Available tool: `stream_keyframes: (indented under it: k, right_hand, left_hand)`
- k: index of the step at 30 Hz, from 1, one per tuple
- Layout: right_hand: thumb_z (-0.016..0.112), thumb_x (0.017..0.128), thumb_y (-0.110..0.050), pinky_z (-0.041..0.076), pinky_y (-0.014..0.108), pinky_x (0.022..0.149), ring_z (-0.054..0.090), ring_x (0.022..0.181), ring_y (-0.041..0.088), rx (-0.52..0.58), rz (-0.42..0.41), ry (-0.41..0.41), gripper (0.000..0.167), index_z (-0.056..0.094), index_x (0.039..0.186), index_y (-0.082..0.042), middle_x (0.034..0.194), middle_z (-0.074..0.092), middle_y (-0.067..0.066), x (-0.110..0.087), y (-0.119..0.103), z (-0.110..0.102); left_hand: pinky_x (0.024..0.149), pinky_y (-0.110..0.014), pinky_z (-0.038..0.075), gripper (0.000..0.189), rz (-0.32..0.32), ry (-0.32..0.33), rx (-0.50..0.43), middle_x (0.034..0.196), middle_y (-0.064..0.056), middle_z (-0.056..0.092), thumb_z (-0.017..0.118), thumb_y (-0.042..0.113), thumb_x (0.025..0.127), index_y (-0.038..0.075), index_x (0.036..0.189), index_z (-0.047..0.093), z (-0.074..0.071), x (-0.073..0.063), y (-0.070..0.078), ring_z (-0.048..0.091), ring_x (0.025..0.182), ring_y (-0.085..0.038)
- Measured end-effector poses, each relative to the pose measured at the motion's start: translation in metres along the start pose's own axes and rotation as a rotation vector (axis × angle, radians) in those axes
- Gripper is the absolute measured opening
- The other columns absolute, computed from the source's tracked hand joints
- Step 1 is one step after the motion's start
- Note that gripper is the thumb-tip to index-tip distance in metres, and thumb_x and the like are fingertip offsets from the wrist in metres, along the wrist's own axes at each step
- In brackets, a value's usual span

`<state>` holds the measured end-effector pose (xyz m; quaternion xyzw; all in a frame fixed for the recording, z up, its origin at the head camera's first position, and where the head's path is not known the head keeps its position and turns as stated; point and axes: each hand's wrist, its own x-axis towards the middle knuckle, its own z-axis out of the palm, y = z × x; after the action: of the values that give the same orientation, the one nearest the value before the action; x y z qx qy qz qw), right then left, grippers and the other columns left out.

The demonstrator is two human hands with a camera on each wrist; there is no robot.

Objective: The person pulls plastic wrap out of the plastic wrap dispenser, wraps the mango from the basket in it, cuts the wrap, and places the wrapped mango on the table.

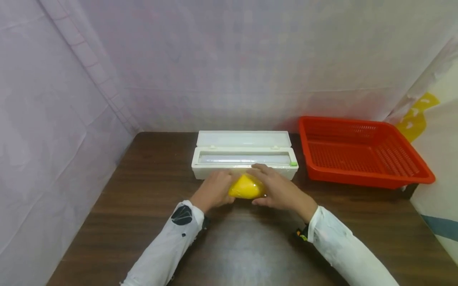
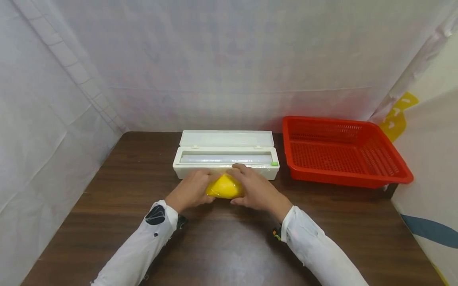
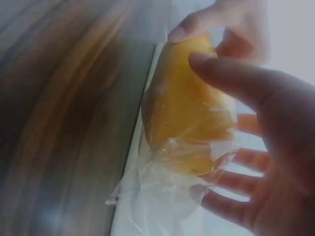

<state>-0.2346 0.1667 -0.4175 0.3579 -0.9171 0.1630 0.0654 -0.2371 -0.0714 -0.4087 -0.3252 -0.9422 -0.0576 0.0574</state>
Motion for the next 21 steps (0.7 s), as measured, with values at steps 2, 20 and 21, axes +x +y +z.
stream_keyframes:
  k: [2, 20, 21]
  right_hand:
    - [0.09, 0.073, -0.043, 0.052, 0.046, 0.102, 0.057, 0.123, 0.027, -0.029, -0.02, 0.051, 0.089, 0.047, 0.148, -0.023, 0.148, 0.049, 0.007, -0.002, -0.002, 0.0]
    - [0.094, 0.069, -0.025, 0.052, 0.043, 0.101, 0.058, 0.116, 0.026, -0.134, -0.097, 0.194, 0.072, 0.059, 0.131, -0.015, 0.132, 0.059, 0.007, -0.008, -0.007, 0.022]
    - [0.094, 0.068, -0.025, 0.052, 0.043, 0.101, 0.058, 0.116, 0.026, -0.13, -0.092, 0.195, 0.072, 0.059, 0.13, -0.015, 0.131, 0.059, 0.007, -0.008, -0.007, 0.023]
  left_hand:
    - [0.092, -0.038, 0.053, 0.056, -0.007, -0.012, -0.025, 0.111, -0.006, 0.071, 0.089, 0.027, 0.073, 0.015, 0.123, 0.067, 0.0, 0.0, -0.001, 0.062, 0.097, -0.021]
    - [0.079, -0.032, 0.048, 0.058, 0.026, -0.009, -0.141, 0.092, 0.006, 0.062, 0.09, 0.023, 0.067, 0.019, 0.121, 0.068, 0.006, 0.0, -0.01, 0.054, 0.085, -0.014]
    - [0.079, -0.032, 0.048, 0.057, 0.03, -0.007, -0.143, 0.092, 0.006, 0.062, 0.09, 0.023, 0.067, 0.019, 0.12, 0.068, 0.006, 0.0, -0.01, 0.054, 0.085, -0.014]
